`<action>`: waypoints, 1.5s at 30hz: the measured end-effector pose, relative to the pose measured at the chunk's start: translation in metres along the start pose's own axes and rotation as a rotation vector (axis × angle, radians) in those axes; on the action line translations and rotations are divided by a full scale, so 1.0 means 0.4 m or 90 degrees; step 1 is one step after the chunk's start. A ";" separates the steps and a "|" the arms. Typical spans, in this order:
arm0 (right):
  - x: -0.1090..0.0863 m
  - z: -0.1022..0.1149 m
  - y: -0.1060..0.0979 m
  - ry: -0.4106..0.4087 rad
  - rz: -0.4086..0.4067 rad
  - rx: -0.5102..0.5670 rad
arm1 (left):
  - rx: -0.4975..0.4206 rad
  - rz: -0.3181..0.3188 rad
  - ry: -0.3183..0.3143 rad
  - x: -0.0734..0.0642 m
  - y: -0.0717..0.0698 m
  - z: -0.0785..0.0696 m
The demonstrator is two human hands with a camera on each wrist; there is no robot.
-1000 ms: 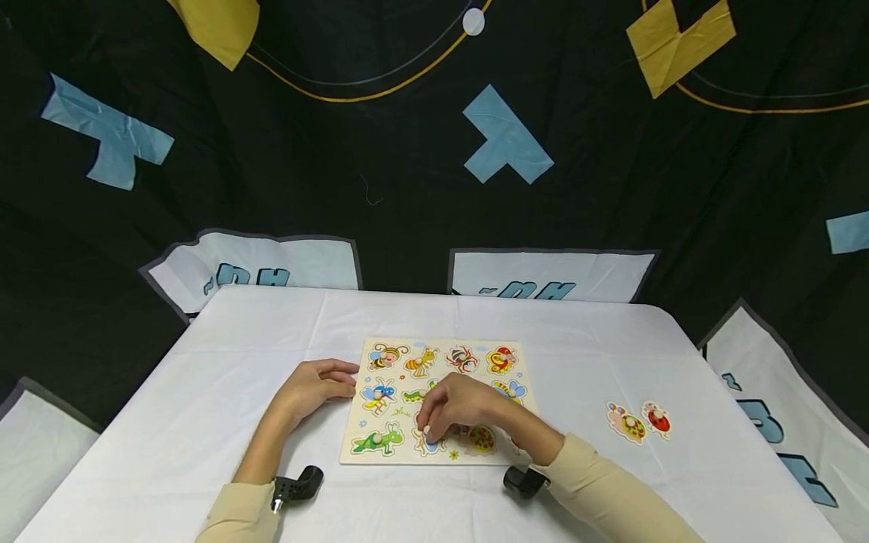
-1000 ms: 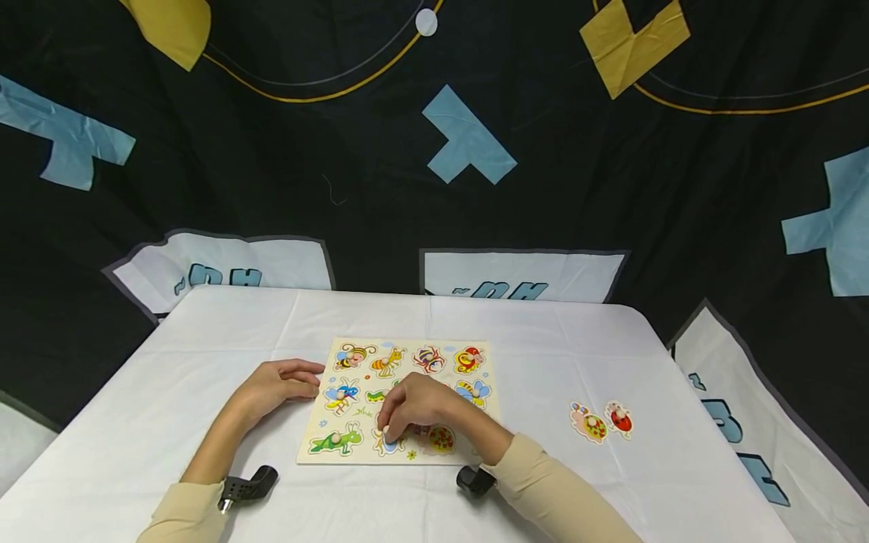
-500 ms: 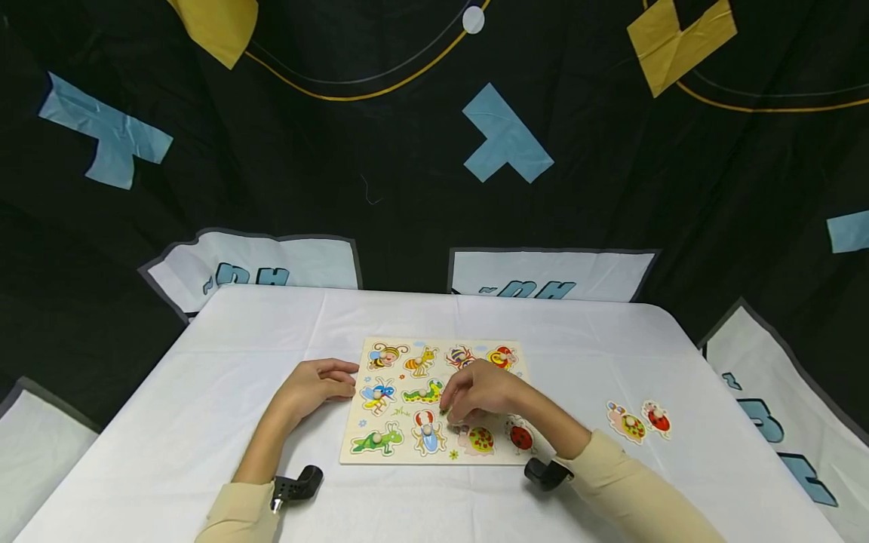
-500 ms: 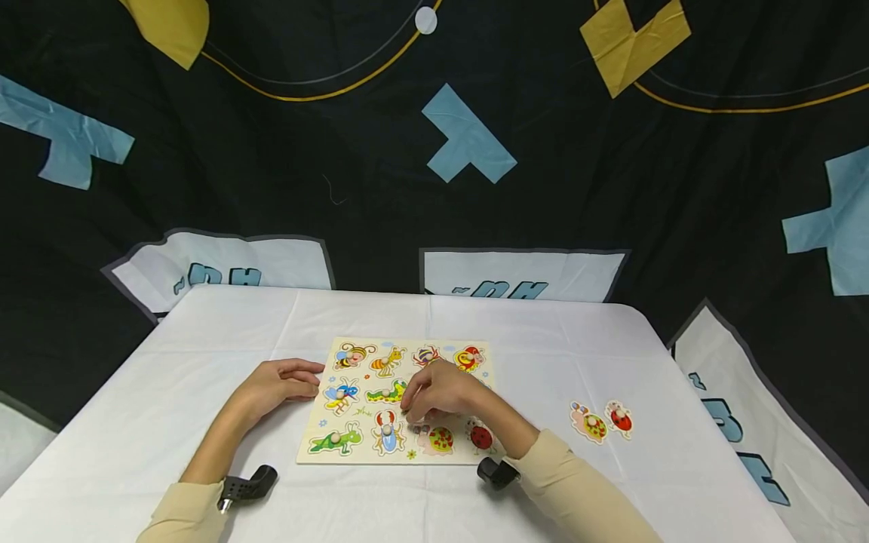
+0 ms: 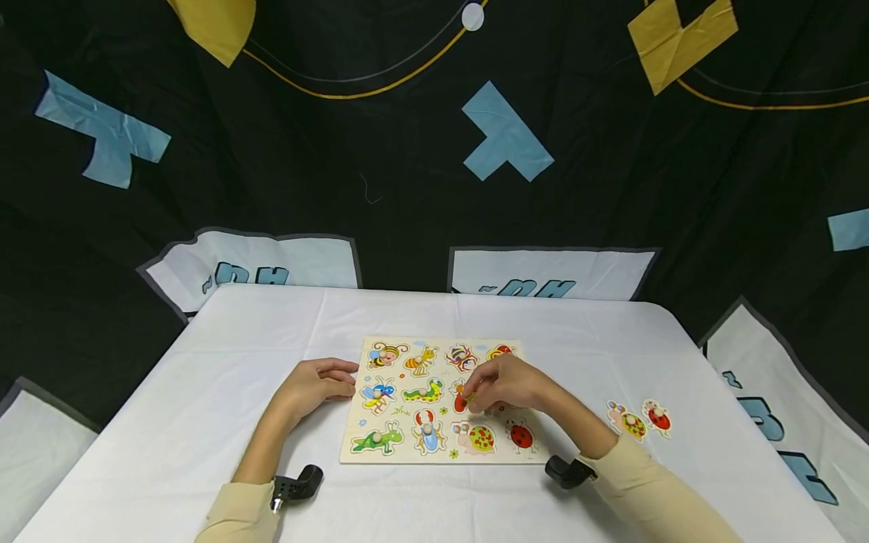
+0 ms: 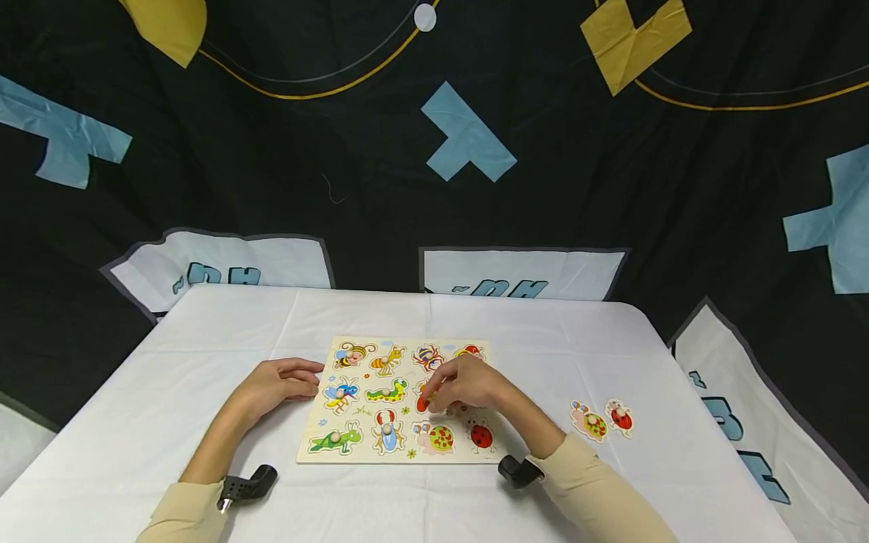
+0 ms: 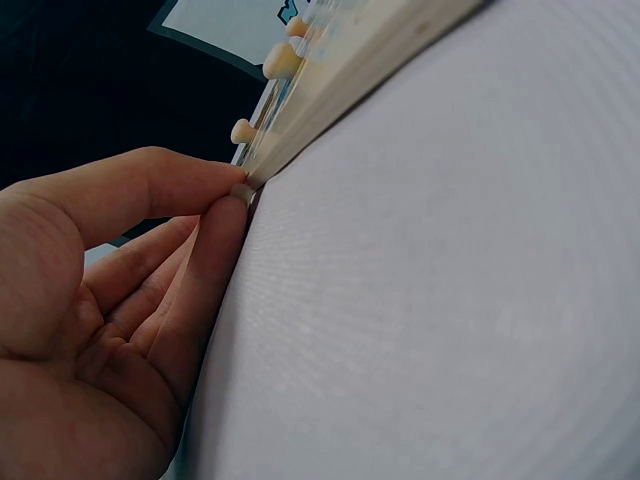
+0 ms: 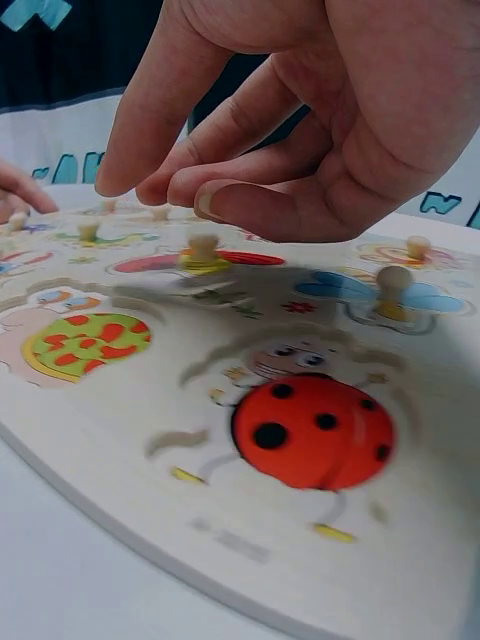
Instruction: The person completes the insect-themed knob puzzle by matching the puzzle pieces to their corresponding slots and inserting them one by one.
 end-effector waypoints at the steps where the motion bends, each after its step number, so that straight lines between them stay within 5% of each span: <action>1: -0.003 -0.005 -0.004 0.000 -0.003 0.003 | 0.000 0.000 0.000 0.000 0.000 0.000; 23: -0.114 -0.121 -0.140 0.044 -0.039 0.033 | -0.005 0.006 -0.006 -0.001 -0.002 -0.009; 45: -0.228 -0.226 -0.220 0.090 -0.040 0.045 | -0.004 0.001 -0.010 0.000 0.000 -0.002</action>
Point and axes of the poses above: each hand's wrist, its own x-axis towards the middle knuckle, its own y-axis out of the palm, z = x × y, the point moved 3 cm from there along x, towards the middle knuckle, and after that the axes turned 15 degrees about z, right-handed, at the moved point
